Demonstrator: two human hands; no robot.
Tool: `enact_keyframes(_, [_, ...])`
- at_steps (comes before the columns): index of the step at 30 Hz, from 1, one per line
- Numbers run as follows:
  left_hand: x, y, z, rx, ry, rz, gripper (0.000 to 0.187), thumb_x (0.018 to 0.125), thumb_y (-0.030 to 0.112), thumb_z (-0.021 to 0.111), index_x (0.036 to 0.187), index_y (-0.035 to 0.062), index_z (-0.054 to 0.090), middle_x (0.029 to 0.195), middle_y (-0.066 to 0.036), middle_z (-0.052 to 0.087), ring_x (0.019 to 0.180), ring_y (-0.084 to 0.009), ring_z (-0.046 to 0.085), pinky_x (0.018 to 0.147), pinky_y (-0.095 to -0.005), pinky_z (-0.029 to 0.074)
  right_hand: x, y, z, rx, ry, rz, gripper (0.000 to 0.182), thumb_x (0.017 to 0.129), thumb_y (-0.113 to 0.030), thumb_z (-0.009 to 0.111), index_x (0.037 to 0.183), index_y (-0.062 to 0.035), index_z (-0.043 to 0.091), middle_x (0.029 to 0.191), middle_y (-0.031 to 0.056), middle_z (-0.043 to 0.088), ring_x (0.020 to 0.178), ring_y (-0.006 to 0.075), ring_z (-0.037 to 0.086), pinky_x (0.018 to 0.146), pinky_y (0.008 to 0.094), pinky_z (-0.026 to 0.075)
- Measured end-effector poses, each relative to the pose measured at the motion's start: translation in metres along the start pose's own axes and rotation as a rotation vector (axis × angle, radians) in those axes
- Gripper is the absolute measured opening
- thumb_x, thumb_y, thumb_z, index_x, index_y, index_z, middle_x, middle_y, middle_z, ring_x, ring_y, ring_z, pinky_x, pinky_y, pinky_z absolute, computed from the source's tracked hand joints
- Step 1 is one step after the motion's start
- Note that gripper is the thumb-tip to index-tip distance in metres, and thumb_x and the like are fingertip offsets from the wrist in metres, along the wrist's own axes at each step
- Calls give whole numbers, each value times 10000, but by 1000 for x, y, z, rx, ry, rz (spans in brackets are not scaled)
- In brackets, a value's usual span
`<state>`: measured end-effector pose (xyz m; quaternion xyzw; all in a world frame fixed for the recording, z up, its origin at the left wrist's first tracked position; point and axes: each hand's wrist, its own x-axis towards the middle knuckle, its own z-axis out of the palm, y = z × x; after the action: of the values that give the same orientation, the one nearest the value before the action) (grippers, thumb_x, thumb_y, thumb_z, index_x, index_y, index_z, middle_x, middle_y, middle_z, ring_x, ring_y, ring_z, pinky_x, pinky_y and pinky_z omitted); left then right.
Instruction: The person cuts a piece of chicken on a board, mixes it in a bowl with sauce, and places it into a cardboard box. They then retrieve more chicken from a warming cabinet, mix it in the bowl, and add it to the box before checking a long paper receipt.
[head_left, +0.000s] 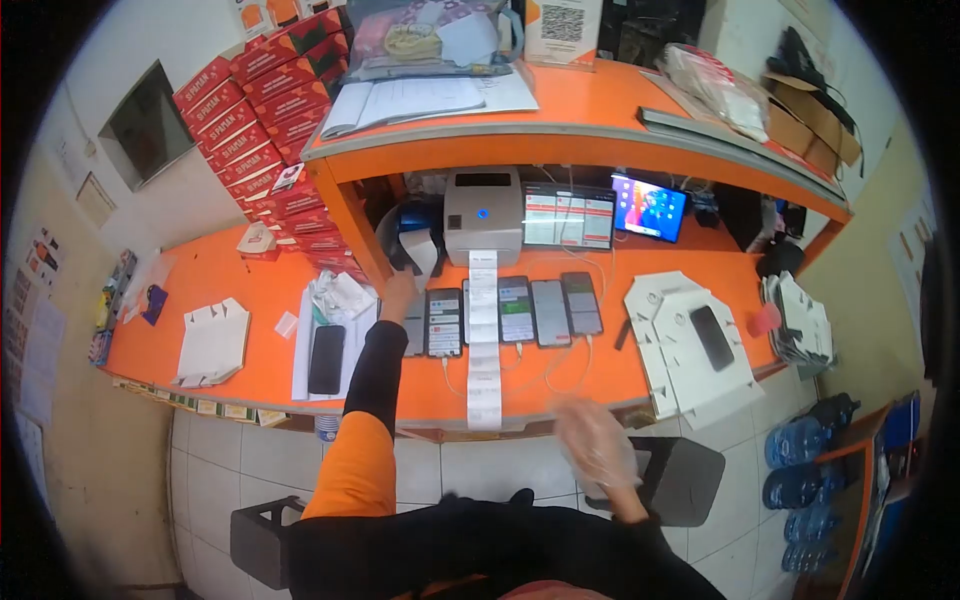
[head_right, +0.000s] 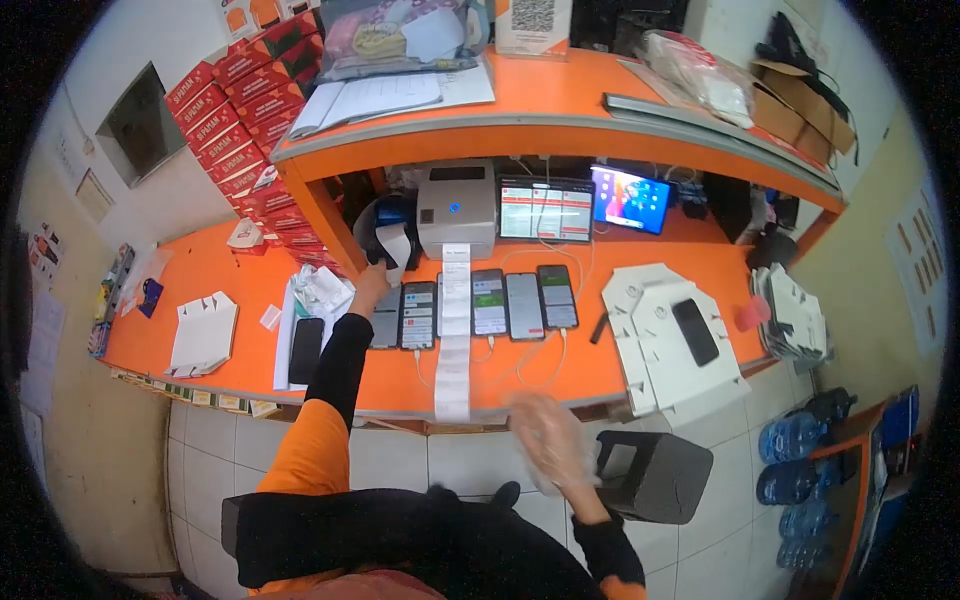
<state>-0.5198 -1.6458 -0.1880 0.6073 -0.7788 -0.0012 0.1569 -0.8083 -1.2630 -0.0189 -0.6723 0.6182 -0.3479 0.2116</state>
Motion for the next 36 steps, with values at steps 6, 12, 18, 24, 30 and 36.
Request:
enact_keyframes(6, [-40,30,-71,125,171,85,154,725,98,589,876,82,564,798,-122,593,757,-291,609,693,-434,456,195,-12,119,-41,62,-326,514,796,-139,572,1267,-20,405,1273,172,449,1208,335,404,997,400,346])
enact_keyframes(12, [-36,24,-90,30,385,353,214,725,69,606,934,86,563,890,-76,556,829,-249,545,776,-399,376,359,17,227,-406,-156,-382,622,706,-334,635,1241,-72,457,1254,161,484,1200,334,419,1005,386,335])
enact_keyframes(18, [-68,-4,-15,-591,340,426,274,743,10,567,1015,8,536,936,-158,548,872,-326,526,770,-430,401,357,-14,162,-149,-170,-357,417,720,-360,596,975,-29,598,936,196,611,898,366,579,807,457,455])
enact_keyframes(24, [11,-26,74,-311,-31,372,359,817,171,564,1134,5,525,1202,-186,508,1133,-386,444,992,-430,326,363,46,193,-709,-145,-654,310,759,-284,556,795,13,635,756,214,618,762,391,597,758,476,475])
enact_keyframes(30, [30,-42,73,-329,62,355,491,811,211,553,1256,29,451,1362,-178,369,1285,-354,290,1083,-501,138,273,20,122,328,-267,-24,339,815,-274,629,1028,-12,610,994,147,622,939,251,585,857,366,451])
enact_keyframes(36, [-22,83,-100,-933,167,227,146,867,48,467,925,-37,570,888,-125,563,825,-240,545,764,-341,426,108,-36,20,886,401,662,529,806,-89,664,1273,-31,421,1106,73,584,1015,140,550,880,303,450])
